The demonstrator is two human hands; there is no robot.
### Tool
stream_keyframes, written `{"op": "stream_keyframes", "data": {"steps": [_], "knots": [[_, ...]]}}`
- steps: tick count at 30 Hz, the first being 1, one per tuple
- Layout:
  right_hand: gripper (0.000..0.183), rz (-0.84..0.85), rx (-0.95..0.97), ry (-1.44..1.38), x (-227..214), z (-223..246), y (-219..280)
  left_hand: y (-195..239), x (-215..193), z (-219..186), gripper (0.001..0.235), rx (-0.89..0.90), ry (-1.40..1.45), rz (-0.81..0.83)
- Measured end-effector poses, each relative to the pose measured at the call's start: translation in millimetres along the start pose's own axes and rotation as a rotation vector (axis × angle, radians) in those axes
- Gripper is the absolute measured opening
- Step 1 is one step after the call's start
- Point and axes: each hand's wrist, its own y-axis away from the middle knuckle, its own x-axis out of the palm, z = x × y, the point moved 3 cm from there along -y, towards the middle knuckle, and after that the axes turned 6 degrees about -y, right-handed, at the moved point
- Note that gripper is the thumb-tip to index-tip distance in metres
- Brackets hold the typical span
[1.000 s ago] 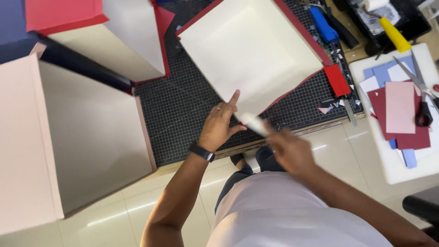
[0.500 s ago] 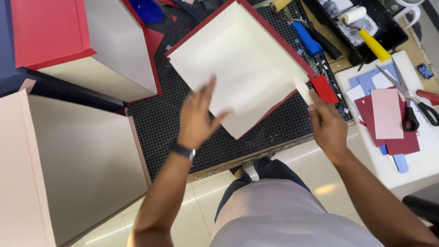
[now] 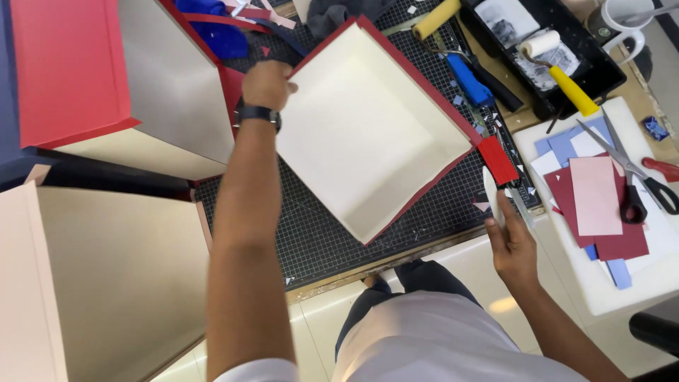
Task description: Applying glue to the inner edges of a red box lid and trimming the lining material to fit.
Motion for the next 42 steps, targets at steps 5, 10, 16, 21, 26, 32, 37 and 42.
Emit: {"op": "stream_keyframes", "data": {"steps": [5, 10, 16, 21, 26, 32, 37, 42], "knots": [[0.057, 0.030, -0.063, 0.094, -6, -8, -6, 74, -113, -24, 0.021, 0.368, -0.302, -0.551], [0.053, 0.089, -0.101, 0.231, 17, -25, -9, 173, -183, -95, 0.025, 0.453, -0.470, -0.801], [0.050, 0.144, -0.177, 0.467, 52, -41, -10, 260, -187, -170, 0.043, 0.445, -0.593, -0.658], [0.048, 0.158, -0.160, 0.569, 67, -52, -14, 298, -188, -190, 0.052, 0.597, -0.443, -0.635], [0.046, 0.052, -0.216, 0.616, 75, -61, -8, 280, -198, -164, 0.057, 0.956, 0.046, -0.289], [0.059, 0.140, -0.291, 0.708, 97, -61, 14, 271, -170, -134, 0.059, 0.860, 0.180, -0.337], [0.050, 0.025, -0.347, 0.705, 93, -68, 6, 271, -167, -135, 0.057, 0.814, 0.161, -0.357], [0.065, 0.180, -0.329, 0.706, 115, -57, 29, 270, -166, -136, 0.058, 0.781, 0.148, -0.346]]}}
